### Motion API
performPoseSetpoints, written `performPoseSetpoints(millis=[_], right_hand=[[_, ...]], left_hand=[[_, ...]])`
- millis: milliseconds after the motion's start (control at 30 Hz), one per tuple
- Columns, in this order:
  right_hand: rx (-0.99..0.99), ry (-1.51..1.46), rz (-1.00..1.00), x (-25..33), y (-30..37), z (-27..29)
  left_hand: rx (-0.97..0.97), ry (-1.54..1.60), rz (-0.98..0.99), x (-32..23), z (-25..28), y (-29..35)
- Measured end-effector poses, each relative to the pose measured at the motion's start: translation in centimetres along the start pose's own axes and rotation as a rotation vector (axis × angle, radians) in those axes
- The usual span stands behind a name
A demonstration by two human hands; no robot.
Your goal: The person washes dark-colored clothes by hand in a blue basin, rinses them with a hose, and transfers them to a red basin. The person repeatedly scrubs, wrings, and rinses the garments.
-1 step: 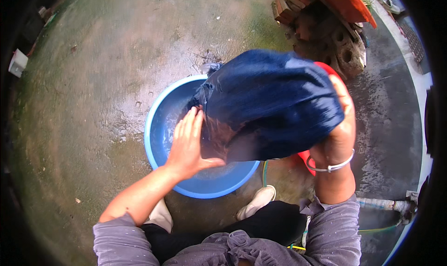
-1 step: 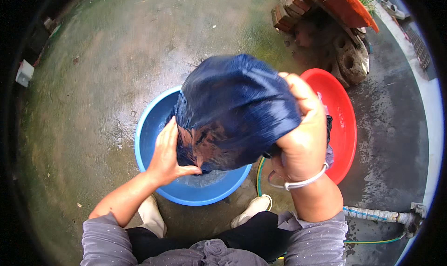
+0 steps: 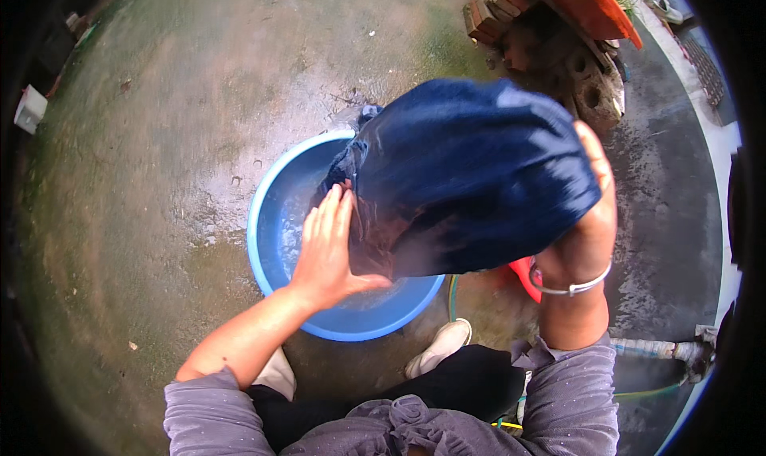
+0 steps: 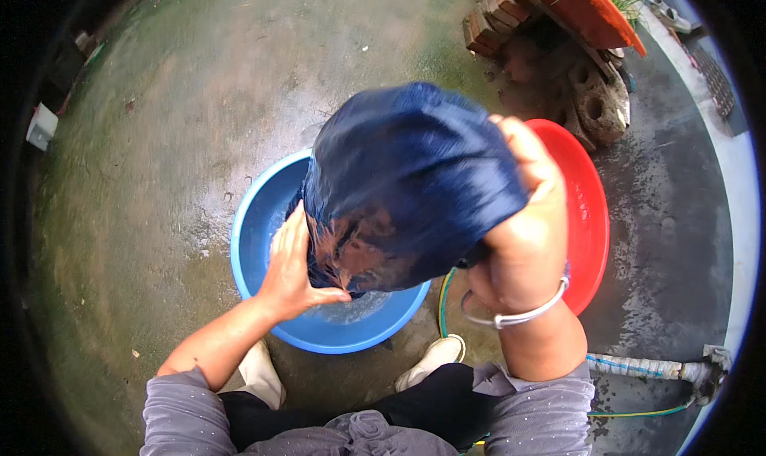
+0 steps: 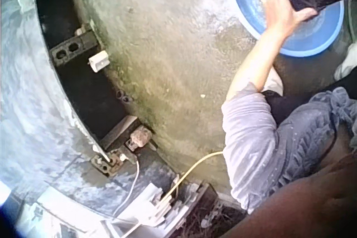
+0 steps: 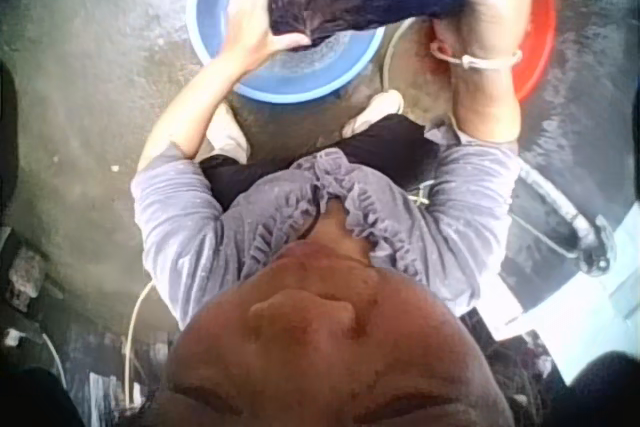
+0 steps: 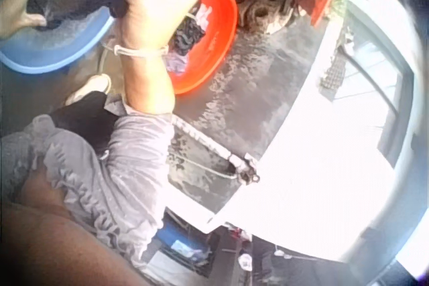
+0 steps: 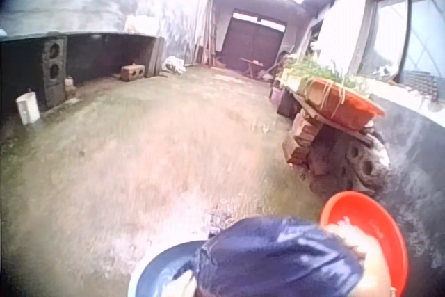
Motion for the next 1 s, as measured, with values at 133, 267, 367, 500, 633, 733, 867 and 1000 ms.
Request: performPoseSetpoints(millis=[133, 267, 367, 500, 633, 733, 867, 1000], right_hand=[[0.110, -0.263, 0.104, 2.4, -0.2, 0.4], [0.004, -0.437, 0.056, 2.2, 1.1, -1.6], [0.078, -0.515, -0.047, 1.9, 1.3, -4.1], [0.011, -0.652, -0.093, 0.6, 3.4, -4.6], [-0.007, -0.770, -0.121, -0.5, 4.2, -1.0], [-0.033, -0.823, -0.119, -4.9, 5.2, 6.6], [-0.027, -0.584, -0.432, -11.4, 7.0, 11.6], [0.049, -0.978, -0.572, -12.3, 8.0, 11.2]], left_hand=[[-0.075, 0.082, -0.049, -1.9, -0.4, -0.9], [-0.160, 0.083, 0.001, -3.7, -2.1, -3.1], [-0.331, 0.200, -0.033, -1.7, -6.4, -4.7], [-0.661, 0.342, 0.000, -2.2, -5.1, -6.0], [-0.643, 0.156, 0.064, -1.7, -0.9, -7.2], [-0.690, 0.430, 0.045, -1.4, -2.0, -8.4], [-0.735, 0.710, 0.106, -3.7, 0.4, -8.6], [-0.681, 0.406, 0.135, -5.1, 2.4, -8.8]])
Point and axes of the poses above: each hand's wrist, its own y-axis away from the middle knuckle, its own z-axis out of the back of the hand, x = y × z, the point moved 1 cm from there along -y, towards the middle knuckle, and after that the axes turned 1 degree about -y, right-handed, at the moved point
